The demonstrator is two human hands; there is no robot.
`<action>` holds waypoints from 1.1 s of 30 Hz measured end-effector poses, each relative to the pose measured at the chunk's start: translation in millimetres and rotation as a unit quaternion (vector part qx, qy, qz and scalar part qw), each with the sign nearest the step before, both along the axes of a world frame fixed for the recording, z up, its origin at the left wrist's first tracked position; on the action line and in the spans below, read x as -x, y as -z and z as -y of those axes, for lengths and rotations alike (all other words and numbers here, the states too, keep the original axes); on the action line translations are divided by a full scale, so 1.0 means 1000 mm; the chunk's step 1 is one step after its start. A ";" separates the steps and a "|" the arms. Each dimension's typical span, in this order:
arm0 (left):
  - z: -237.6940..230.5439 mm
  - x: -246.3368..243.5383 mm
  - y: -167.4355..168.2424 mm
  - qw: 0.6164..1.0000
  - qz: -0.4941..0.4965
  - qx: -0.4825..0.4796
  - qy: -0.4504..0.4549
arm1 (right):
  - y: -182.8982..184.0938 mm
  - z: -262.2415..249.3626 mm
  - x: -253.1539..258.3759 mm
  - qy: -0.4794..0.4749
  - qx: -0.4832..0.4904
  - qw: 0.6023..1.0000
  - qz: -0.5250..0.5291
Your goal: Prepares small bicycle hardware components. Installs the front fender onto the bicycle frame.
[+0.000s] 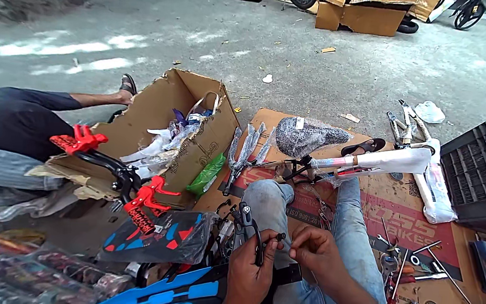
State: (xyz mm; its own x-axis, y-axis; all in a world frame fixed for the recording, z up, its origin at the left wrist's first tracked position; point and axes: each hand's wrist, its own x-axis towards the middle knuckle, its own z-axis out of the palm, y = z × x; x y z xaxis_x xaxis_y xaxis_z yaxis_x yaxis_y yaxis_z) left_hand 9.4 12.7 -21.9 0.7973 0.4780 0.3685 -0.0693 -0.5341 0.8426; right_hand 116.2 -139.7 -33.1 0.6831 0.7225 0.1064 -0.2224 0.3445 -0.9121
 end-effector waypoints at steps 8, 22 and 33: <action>-0.003 -0.001 0.001 1.000 -0.002 -0.012 -0.003 | -0.003 -0.002 0.001 0.000 0.008 1.000 -0.011; -0.004 0.001 0.000 1.000 -0.002 -0.011 -0.002 | -0.002 -0.003 -0.002 -0.029 0.018 0.999 0.008; 0.004 -0.004 -0.003 0.998 -0.023 -0.054 0.017 | -0.007 0.003 -0.002 0.034 0.044 0.996 0.070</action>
State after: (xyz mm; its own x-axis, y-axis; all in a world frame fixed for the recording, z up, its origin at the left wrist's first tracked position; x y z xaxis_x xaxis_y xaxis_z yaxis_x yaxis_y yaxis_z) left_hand 13.8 8.6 -18.9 0.8296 0.4102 0.3788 -0.0511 -0.6198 0.7831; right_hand 118.1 -142.8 -26.4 0.7142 0.6854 0.1419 -0.0698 0.2715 -0.9599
